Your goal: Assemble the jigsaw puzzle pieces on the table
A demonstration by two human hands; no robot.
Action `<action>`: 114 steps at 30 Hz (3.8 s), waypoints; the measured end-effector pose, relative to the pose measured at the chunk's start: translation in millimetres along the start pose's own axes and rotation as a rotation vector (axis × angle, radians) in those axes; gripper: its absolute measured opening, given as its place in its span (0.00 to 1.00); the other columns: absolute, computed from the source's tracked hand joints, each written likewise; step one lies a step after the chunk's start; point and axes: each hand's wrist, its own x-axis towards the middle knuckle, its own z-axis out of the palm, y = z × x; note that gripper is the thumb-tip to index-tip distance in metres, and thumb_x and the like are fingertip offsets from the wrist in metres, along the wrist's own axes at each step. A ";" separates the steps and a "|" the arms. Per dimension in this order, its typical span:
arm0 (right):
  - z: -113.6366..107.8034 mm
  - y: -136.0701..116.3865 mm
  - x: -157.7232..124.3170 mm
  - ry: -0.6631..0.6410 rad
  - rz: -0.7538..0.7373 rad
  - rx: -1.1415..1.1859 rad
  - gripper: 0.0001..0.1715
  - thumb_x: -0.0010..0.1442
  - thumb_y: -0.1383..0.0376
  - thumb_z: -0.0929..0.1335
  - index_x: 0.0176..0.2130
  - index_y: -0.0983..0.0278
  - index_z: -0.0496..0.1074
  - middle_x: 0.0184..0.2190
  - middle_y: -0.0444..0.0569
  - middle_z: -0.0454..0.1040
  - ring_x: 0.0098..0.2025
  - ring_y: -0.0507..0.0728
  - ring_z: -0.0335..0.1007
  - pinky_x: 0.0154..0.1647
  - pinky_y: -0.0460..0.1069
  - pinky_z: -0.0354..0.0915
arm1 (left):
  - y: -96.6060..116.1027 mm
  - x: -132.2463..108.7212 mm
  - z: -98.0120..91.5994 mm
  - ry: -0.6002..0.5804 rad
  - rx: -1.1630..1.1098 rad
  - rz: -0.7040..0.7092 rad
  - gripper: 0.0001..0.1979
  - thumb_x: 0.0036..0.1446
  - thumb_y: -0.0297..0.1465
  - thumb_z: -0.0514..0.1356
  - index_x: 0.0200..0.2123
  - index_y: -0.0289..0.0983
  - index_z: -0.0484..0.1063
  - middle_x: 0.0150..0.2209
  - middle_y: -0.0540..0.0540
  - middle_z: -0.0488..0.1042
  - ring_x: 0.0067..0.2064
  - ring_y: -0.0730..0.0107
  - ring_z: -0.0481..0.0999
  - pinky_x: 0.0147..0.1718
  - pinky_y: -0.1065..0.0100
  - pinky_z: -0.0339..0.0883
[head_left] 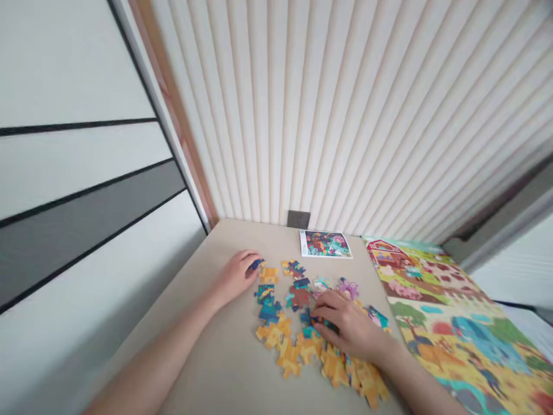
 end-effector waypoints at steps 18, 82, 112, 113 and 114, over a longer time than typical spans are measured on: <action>10.7 32.0 126.0 -0.007 0.153 -0.117 0.23 0.63 0.62 0.71 0.57 0.61 0.74 0.54 0.56 0.77 0.57 0.62 0.72 0.61 0.54 0.61 | 32.8 2.2 11.2 -0.033 -0.120 0.018 0.14 0.57 0.35 0.70 0.44 0.40 0.72 0.44 0.45 0.75 0.49 0.57 0.75 0.51 0.57 0.67; -23.4 38.0 33.6 0.316 0.469 -0.122 0.19 0.68 0.63 0.62 0.52 0.65 0.77 0.49 0.57 0.80 0.51 0.62 0.75 0.54 0.55 0.67 | 73.6 -46.3 -27.4 -0.177 -0.013 0.317 0.09 0.66 0.32 0.60 0.48 0.44 0.78 0.45 0.43 0.75 0.49 0.59 0.75 0.55 0.56 0.67; 36.0 -43.1 -108.8 0.581 0.823 0.029 0.25 0.69 0.52 0.65 0.59 0.59 0.73 0.46 0.54 0.82 0.45 0.64 0.79 0.45 0.58 0.76 | 100.3 -105.6 4.8 0.054 -0.068 -0.004 0.17 0.71 0.29 0.49 0.59 0.44 0.67 0.51 0.45 0.79 0.51 0.63 0.81 0.51 0.62 0.76; 35.4 -39.4 -109.8 0.579 0.819 -0.032 0.26 0.68 0.53 0.66 0.60 0.59 0.72 0.48 0.55 0.81 0.47 0.65 0.78 0.48 0.59 0.75 | 98.2 -102.6 7.3 0.067 -0.062 -0.031 0.15 0.72 0.29 0.49 0.57 0.43 0.68 0.50 0.45 0.80 0.50 0.62 0.81 0.50 0.62 0.77; 35.1 -37.0 -110.9 0.584 0.793 -0.109 0.26 0.68 0.54 0.66 0.61 0.59 0.71 0.51 0.56 0.79 0.51 0.67 0.76 0.52 0.61 0.73 | 96.0 -100.2 9.7 0.079 -0.054 -0.051 0.14 0.72 0.30 0.49 0.55 0.43 0.69 0.49 0.45 0.80 0.49 0.62 0.82 0.49 0.61 0.77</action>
